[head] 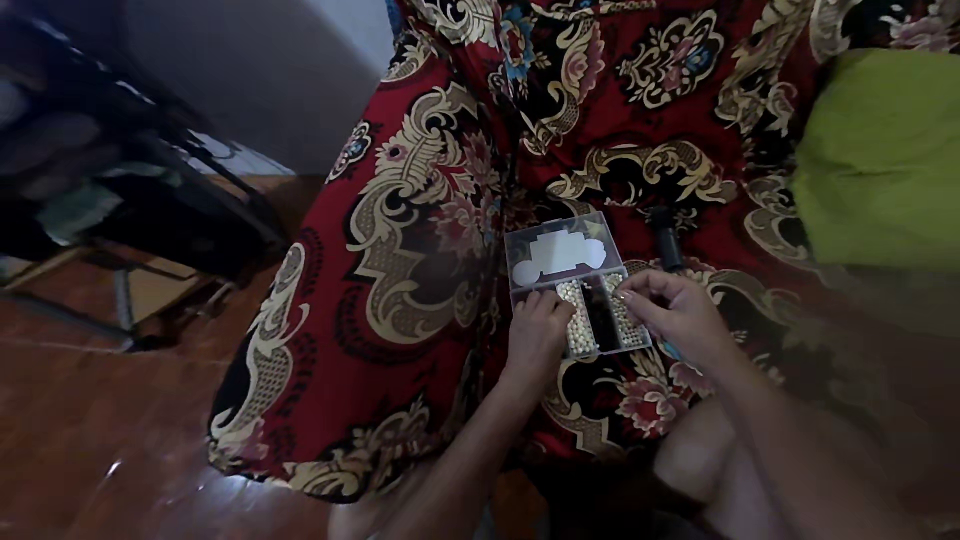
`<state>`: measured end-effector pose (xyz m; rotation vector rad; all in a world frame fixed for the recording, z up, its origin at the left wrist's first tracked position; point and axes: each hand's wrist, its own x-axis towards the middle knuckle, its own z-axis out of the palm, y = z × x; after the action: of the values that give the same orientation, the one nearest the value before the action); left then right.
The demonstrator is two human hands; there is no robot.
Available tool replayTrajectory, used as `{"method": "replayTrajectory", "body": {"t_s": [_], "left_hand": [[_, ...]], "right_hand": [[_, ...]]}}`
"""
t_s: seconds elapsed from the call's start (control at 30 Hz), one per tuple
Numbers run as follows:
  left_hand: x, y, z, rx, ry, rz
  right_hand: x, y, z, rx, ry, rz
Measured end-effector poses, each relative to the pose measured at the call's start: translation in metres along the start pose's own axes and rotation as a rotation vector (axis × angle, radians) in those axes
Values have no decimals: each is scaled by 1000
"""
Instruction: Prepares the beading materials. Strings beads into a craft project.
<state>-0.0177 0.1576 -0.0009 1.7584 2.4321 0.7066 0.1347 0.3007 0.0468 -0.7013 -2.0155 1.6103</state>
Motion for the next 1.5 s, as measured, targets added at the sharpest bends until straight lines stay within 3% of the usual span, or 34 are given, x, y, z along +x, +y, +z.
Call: {"method": "replayTrajectory", "body": {"t_s": [0.13,0.77,0.83,1.0,1.1,1.3,1.5], "left_hand": [[1,-3,10,21,73,39],[2,7,13,-33,-2,2],[5,9,2,-202,-18,-66],[12,7,-20,-1114,-31,-370],[12,9,-25,-1456,-124,-527],[9,5,-22,-1682,-279,-540],[10,3,-23,-1649,-294,-480]], "right_hand": [[-1,3,4,-20,-17,-30],[-3,5,11,-101,-50,-28],[-3,3,12,-94,-56,-14],[-5,-3,14,-29,-68,27],[-5,-3,17,36,-91,42],[-9,-1,23,86,-121,80],[-10,-2,24,104,-126,106]]}}
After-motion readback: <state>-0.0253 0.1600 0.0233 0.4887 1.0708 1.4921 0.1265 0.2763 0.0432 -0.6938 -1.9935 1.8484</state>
